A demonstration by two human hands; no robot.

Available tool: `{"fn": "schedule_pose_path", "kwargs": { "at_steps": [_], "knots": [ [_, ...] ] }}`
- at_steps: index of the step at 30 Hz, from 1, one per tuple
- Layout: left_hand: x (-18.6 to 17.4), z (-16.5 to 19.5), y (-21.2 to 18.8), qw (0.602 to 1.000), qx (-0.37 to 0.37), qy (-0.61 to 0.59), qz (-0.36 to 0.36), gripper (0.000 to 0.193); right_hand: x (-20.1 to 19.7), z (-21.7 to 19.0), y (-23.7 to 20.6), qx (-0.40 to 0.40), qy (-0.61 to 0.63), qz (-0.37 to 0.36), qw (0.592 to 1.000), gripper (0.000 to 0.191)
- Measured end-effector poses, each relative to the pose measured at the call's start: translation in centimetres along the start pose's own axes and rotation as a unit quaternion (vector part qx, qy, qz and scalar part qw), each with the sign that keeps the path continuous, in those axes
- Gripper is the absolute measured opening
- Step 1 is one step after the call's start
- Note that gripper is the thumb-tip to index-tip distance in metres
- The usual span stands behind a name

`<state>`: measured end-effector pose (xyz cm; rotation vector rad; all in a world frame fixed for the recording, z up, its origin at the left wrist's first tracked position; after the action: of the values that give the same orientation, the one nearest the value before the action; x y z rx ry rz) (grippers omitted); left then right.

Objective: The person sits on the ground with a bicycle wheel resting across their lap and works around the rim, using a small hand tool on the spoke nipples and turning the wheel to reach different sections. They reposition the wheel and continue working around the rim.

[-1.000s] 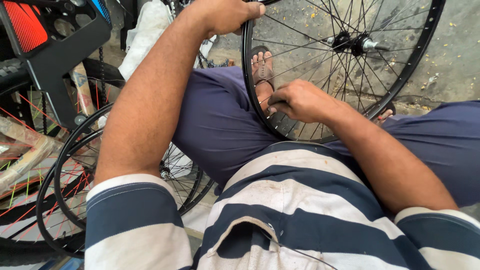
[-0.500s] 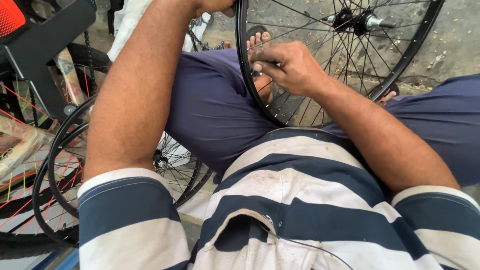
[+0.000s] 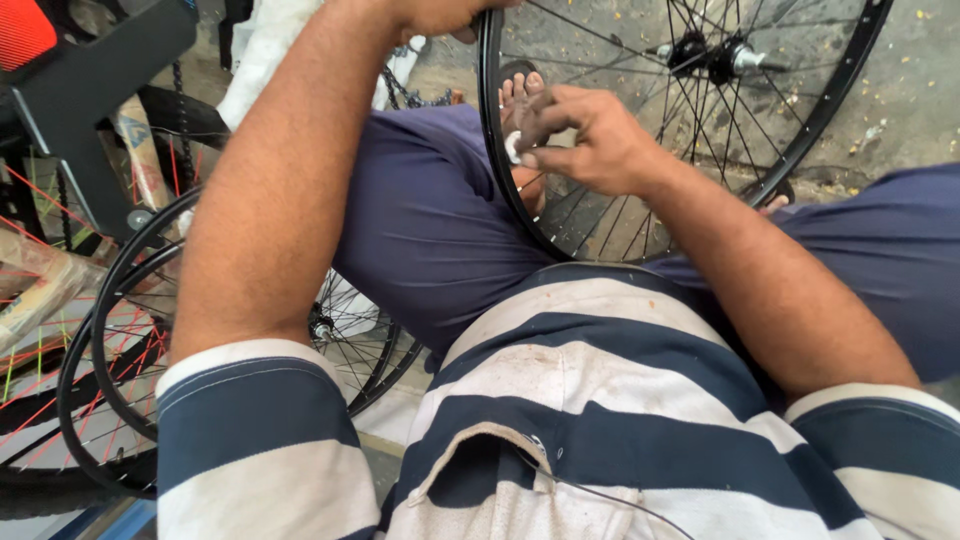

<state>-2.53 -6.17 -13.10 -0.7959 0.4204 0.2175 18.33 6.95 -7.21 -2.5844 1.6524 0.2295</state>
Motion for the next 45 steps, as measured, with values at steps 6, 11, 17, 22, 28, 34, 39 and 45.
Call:
{"fn": "schedule_pose_path", "kwargs": {
  "at_steps": [6,11,17,22,28,34,39,45],
  "knots": [
    [-1.1,3.9,-1.6,1.0,0.001,0.008,-0.014,0.037,0.5,0.5,0.5,0.186,-0.256,0.017,0.949,0.038],
    [-1.1,5.3,-2.9,0.999,0.007,-0.035,-0.003,0.034,-0.1,-0.4,0.5,0.029,-0.079,0.007,0.996,0.031],
    [-1.2,5.6,-3.0,1.0,-0.005,-0.009,0.002,0.032,0.2,0.8,0.4,0.162,-0.218,0.002,0.962,0.04],
    [-1.1,5.2,-3.0,0.999,0.0,-0.036,0.01,0.03,0.3,-0.1,0.7,0.04,-0.068,-0.01,0.997,0.028],
    [-1.1,4.8,-2.6,0.999,-0.006,-0.042,0.004,0.031,-0.2,0.4,0.5,0.162,-0.225,-0.013,0.961,0.039],
    [-1.1,4.8,-2.9,1.0,0.0,-0.004,0.008,0.032,-0.5,0.0,0.6,0.123,-0.031,-0.028,0.992,0.027],
    [-1.1,5.0,-3.0,1.0,0.0,-0.019,0.004,0.034,0.3,-0.5,1.0,0.131,-0.224,-0.003,0.966,0.052],
    [-1.2,4.9,-3.4,1.0,-0.008,-0.009,0.027,0.032,-0.1,0.3,0.4,0.118,-0.068,-0.062,0.989,0.044]
  ]
}}
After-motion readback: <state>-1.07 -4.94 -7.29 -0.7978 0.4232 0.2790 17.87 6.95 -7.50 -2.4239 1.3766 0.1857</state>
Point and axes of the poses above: each hand's wrist, its own y-axis towards the middle knuckle, its own x-axis out of the palm, z = x × y, the point moved 4 cm from there along y, towards the middle knuckle, and after that the axes turned 7 degrees about -z, right-handed, at the moved point
